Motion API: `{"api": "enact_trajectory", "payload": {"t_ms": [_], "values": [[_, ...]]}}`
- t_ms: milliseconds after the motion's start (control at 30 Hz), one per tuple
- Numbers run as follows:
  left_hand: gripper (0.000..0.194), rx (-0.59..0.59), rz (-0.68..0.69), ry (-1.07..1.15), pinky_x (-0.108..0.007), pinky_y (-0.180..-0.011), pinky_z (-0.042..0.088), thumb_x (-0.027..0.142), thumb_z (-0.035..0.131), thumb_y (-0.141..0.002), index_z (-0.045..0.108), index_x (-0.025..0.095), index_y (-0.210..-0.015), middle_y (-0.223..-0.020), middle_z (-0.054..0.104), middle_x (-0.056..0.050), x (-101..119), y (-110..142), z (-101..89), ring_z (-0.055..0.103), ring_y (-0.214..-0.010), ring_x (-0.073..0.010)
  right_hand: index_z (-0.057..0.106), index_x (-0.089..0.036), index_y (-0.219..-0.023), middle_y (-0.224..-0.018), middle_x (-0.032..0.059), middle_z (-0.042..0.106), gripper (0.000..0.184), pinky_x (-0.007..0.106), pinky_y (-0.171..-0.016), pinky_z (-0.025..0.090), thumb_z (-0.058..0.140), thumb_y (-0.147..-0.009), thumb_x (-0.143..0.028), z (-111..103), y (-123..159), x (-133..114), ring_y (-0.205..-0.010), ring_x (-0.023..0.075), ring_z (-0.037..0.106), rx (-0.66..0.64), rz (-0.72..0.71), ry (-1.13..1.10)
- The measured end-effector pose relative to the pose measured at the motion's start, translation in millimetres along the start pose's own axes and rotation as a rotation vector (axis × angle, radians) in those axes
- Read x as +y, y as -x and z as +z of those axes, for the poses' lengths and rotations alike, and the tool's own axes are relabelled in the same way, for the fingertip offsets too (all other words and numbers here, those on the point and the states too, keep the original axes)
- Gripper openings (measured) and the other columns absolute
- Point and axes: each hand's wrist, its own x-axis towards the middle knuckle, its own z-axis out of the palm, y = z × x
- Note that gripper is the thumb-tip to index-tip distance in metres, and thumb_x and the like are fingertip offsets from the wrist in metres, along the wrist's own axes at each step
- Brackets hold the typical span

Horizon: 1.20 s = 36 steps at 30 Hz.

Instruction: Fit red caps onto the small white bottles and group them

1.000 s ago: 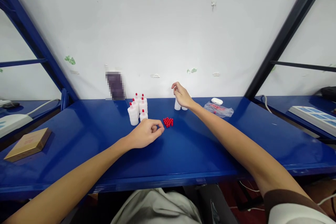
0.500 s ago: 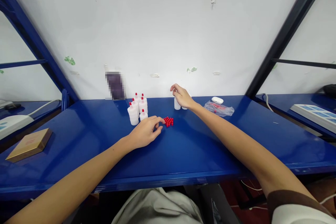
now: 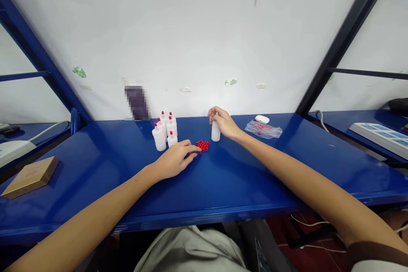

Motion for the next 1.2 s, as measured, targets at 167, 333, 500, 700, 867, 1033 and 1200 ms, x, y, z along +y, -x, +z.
{"api": "enact_trajectory", "payload": {"t_ms": [167, 333, 500, 700, 867, 1033, 1200], "values": [[0.014, 0.004, -0.044, 0.071, -0.028, -0.072, 0.043, 0.023, 0.052, -0.092, 0.063, 0.021, -0.100, -0.085, 0.057, -0.002, -1.7, -1.2, 1.3, 0.056, -0.076, -0.0154, 0.056, -0.019, -0.085, -0.066, 0.0008, 0.064, 0.013, 0.029, -0.067, 0.043, 0.058, -0.073, -0.019, -7.7, 43.8, -14.4, -0.065, 0.0164, 0.058, 0.022, 0.139, -0.241], [0.009, 0.050, -0.046, 0.200, -0.025, -0.063, 0.038, 0.028, 0.055, -0.092, 0.059, 0.019, -0.094, -0.072, 0.053, 0.003, 4.2, -1.8, -1.1, 0.050, -0.067, -0.0125, 0.057, -0.017, -0.079, -0.058, 0.0032, 0.063, 0.011, 0.027, -0.052, 0.041, 0.057, -0.075, -0.027, -6.9, 81.1, -29.2, -0.052, 0.0155, 0.054, -0.015, 0.318, -0.294], [0.016, 0.264, 0.016, 0.530, -0.021, -0.056, 0.037, 0.034, 0.051, -0.096, 0.053, 0.019, -0.101, -0.071, 0.054, 0.004, 28.3, 0.5, -9.2, 0.046, -0.058, -0.0080, 0.060, -0.016, -0.075, -0.059, 0.0033, 0.065, 0.015, 0.027, -0.055, 0.042, 0.055, -0.079, -0.029, 18.9, 97.0, -49.2, -0.054, 0.0151, 0.056, -0.250, 0.226, -0.078], [0.010, 0.364, 0.095, 0.654, -0.020, -0.059, 0.044, 0.028, 0.052, -0.096, 0.051, 0.018, -0.098, -0.074, 0.060, 0.002, 43.1, 5.6, -12.9, 0.056, -0.064, -0.0089, 0.056, -0.016, -0.069, -0.072, 0.0005, 0.060, 0.014, 0.025, -0.064, 0.042, 0.055, -0.081, -0.023, 44.4, 93.4, -62.6, -0.067, 0.0129, 0.054, -0.342, 0.033, 0.126], [0.009, 0.314, 0.087, 0.698, -0.021, -0.061, 0.046, 0.027, 0.050, -0.097, 0.049, 0.019, -0.099, -0.073, 0.064, 0.001, 38.8, 6.1, -12.8, 0.061, -0.066, -0.0103, 0.056, -0.015, -0.073, -0.066, 0.0000, 0.059, 0.012, 0.025, -0.060, 0.044, 0.050, -0.083, -0.021, 47.2, 87.7, -62.2, -0.060, 0.0122, 0.056, -0.424, 0.175, 0.026], [0.010, 0.294, 0.070, 0.644, -0.019, -0.054, 0.038, 0.029, 0.049, -0.097, 0.049, 0.018, -0.098, -0.070, 0.059, 0.003, 35.2, 5.8, -13.5, 0.052, -0.058, -0.0079, 0.054, -0.017, -0.091, -0.068, -0.0040, 0.053, 0.009, 0.023, -0.055, 0.042, 0.055, -0.084, -0.023, 45.8, 81.1, -58.9, -0.055, 0.0095, 0.049, -0.485, 0.124, -0.135], [0.015, 0.320, 0.095, 0.551, -0.019, -0.050, 0.030, 0.029, 0.049, -0.096, 0.054, 0.017, -0.104, -0.057, 0.039, 0.009, 31.9, 4.3, -12.2, 0.035, -0.048, -0.0055, 0.057, -0.015, -0.074, -0.058, -0.0016, 0.052, 0.026, 0.025, -0.051, 0.037, 0.052, -0.084, -0.039, 44.2, 76.5, -49.7, -0.050, 0.0111, 0.046, -0.558, 0.083, -0.278]]}}
